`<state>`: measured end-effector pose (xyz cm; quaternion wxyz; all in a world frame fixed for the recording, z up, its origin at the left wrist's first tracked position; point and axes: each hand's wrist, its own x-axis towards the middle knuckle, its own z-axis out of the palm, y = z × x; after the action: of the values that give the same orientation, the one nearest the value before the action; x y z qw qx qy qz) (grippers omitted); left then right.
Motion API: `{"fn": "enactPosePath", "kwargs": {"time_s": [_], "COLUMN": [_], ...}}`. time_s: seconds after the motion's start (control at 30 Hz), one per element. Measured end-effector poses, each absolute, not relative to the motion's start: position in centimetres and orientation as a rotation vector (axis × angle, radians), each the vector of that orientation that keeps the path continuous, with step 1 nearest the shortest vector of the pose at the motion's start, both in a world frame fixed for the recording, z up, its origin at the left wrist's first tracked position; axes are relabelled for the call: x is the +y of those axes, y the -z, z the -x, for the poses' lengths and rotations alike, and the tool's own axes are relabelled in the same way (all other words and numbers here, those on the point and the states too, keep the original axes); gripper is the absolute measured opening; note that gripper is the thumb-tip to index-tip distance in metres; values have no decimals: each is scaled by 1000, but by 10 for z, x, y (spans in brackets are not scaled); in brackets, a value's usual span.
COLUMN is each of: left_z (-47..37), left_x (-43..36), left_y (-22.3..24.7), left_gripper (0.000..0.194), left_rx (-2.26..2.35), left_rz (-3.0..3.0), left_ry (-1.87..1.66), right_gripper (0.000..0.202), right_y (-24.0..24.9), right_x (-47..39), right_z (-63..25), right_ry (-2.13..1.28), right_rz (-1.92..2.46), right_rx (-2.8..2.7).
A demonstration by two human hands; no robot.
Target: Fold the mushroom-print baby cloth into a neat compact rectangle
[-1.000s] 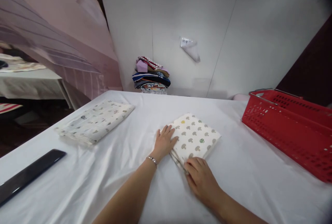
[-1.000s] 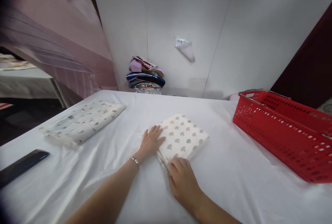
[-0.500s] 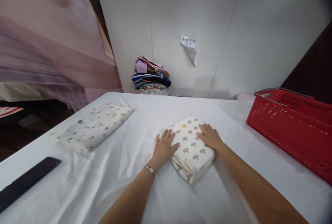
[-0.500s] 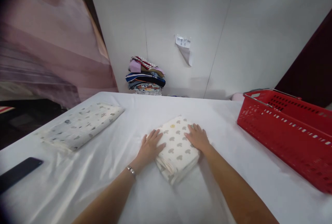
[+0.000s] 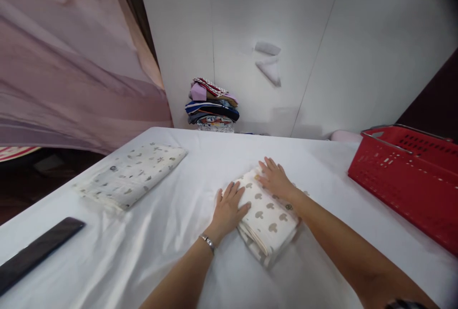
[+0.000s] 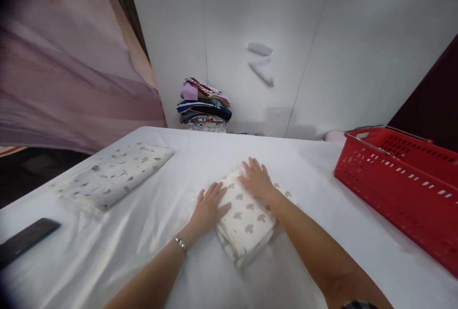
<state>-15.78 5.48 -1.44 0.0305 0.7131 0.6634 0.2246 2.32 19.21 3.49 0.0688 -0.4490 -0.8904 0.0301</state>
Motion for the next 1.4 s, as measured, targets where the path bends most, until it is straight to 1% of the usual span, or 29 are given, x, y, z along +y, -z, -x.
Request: {"fn": "enactPosePath", "kwargs": {"time_s": [0.13, 0.27, 0.4, 0.53, 0.7, 0.8, 0.87, 0.97, 1.1, 1.27, 1.4], "left_z": [157, 157, 157, 157, 159, 159, 159, 158, 158, 148, 126], "left_x": [54, 55, 55, 56, 60, 62, 63, 63, 63, 54, 33], "left_y": [15, 15, 14, 15, 18, 20, 20, 17, 12, 1, -17], "left_gripper": [48, 48, 47, 48, 49, 49, 49, 50, 48, 40, 30], "left_rx": [2063, 2072, 2077, 2066, 2047, 2043, 2044, 2042, 2032, 1989, 1743], "left_rz": [-2214, -2217, -2209, -2196, -2183, -2182, -2181, -2175, -2154, -2151, -2289], "left_ry": [-695, -700, -707, -689, -690, -696, -693, -677, -694, -874, -987], "right_gripper": [63, 66, 64, 59, 58, 52, 51, 50, 39, 36, 38], "right_y": [-20, -9, -15, -23, -16, -13, -17, -26, -18, 18, 34], "right_x": [205, 209, 209, 206, 190, 185, 185, 185, 178, 168, 166], "right_z": [-9, -10, -9, -19, -63, -88, -101, -121, -154, -173, -173], "right_ry": [-168, -138, -183, -339, -440, -666, -781, -825, -874, -903, -931], "right_rz": [1379, 1384, 1375, 1418, 1531, 1449, 1416, 1405, 1380, 1417, 1388], "right_rx": [-2791, -2797, -2779, -2717, -2499, -2272, -2068, -1686, -1233, -1119, -1125]}}
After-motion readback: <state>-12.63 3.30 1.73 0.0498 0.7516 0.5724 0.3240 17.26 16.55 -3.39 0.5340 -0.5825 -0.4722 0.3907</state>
